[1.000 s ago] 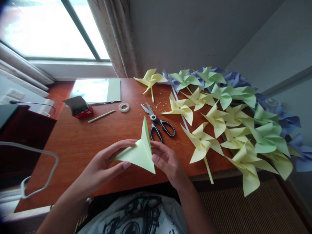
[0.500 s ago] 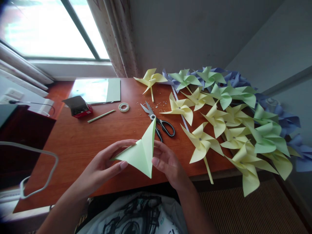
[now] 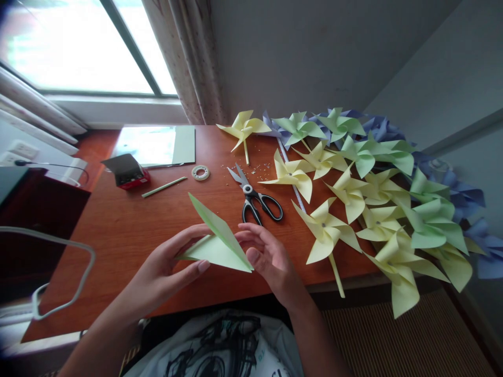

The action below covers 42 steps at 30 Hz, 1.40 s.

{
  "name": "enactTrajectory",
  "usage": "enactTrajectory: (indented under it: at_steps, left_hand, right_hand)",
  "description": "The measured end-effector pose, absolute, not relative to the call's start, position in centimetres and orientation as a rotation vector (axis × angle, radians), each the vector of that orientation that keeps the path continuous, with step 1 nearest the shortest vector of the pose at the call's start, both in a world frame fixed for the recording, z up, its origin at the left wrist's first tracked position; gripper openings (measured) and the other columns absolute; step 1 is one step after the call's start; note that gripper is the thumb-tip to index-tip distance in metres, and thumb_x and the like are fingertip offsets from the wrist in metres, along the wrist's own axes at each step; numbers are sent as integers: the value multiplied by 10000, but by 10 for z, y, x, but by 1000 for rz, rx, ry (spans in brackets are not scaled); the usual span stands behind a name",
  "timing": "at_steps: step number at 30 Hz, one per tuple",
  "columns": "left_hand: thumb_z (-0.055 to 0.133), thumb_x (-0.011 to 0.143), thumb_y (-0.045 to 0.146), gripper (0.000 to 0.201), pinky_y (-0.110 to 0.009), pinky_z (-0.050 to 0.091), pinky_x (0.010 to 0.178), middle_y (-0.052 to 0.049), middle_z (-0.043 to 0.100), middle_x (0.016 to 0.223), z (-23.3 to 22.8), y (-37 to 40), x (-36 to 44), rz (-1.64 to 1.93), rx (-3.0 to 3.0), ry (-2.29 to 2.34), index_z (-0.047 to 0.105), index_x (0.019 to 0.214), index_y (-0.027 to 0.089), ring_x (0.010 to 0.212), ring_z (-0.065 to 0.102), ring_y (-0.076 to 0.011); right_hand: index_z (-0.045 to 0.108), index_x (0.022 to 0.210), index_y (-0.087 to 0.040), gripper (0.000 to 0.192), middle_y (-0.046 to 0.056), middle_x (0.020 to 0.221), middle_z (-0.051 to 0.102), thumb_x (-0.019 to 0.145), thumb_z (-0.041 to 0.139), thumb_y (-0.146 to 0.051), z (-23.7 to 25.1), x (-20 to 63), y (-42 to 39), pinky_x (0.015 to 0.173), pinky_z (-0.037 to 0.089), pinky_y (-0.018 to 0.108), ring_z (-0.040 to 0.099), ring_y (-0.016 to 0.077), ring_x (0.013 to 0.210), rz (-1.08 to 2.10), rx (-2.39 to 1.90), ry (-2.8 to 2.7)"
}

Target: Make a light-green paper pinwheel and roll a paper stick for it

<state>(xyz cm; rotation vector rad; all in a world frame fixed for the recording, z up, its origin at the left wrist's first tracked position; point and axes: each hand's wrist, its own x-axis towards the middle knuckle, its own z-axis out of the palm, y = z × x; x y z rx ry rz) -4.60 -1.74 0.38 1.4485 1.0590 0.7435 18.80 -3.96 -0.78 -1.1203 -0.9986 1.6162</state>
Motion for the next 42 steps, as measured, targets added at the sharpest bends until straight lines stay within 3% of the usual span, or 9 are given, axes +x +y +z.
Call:
enactTrajectory:
  at_steps: [8,18,24,35,42]
  left_hand:
    - [704,914,311,428,-387,445,1135,-106,611,1440,6,-16,-45,750,1539,1086,620,1328,241,1298,594,-292]
    - [680,937,350,380,-295,501,1024,-62,653,1372,9,-16,-45,725,1312,1079,628,1302,260,1257,616,-263]
    - [675,936,378,359,-292,497,997,-67,674,1330,9,-16,-45,736,1234,1101,655,1270,248,1250,612,-281]
    - [671,932,409,302,-252,499,941,-66,736,1245,13,-16,-42,869,1104,1136,748,1155,221,1132,658,-252]
    - [696,890,461,397,-306,548,858,-103,788,1094,0,-16,-45,1015,589,1118,764,1144,164,1055,704,-300]
  right_hand:
    - [629,1312,-281,450,86,1203,717,894,719,-422,-1,190,-42,875,588,352,656,258,1156,1496,-1179,-1125]
    - [657,1277,-294,390,74,1222,745,906,714,-399,-3,189,-43,925,587,394,700,275,1133,1563,-1164,-955]
    - [660,1268,-278,395,80,1273,728,906,714,-427,-1,186,-42,926,593,395,666,292,1210,1563,-1178,-1018]
    - [675,1252,-265,418,96,1260,738,882,733,-450,-3,183,-44,906,602,402,695,297,1157,1535,-1174,-996]
    - [680,1260,-252,412,94,1214,767,887,734,-417,-8,183,-43,956,582,416,723,285,1110,1483,-1235,-926]
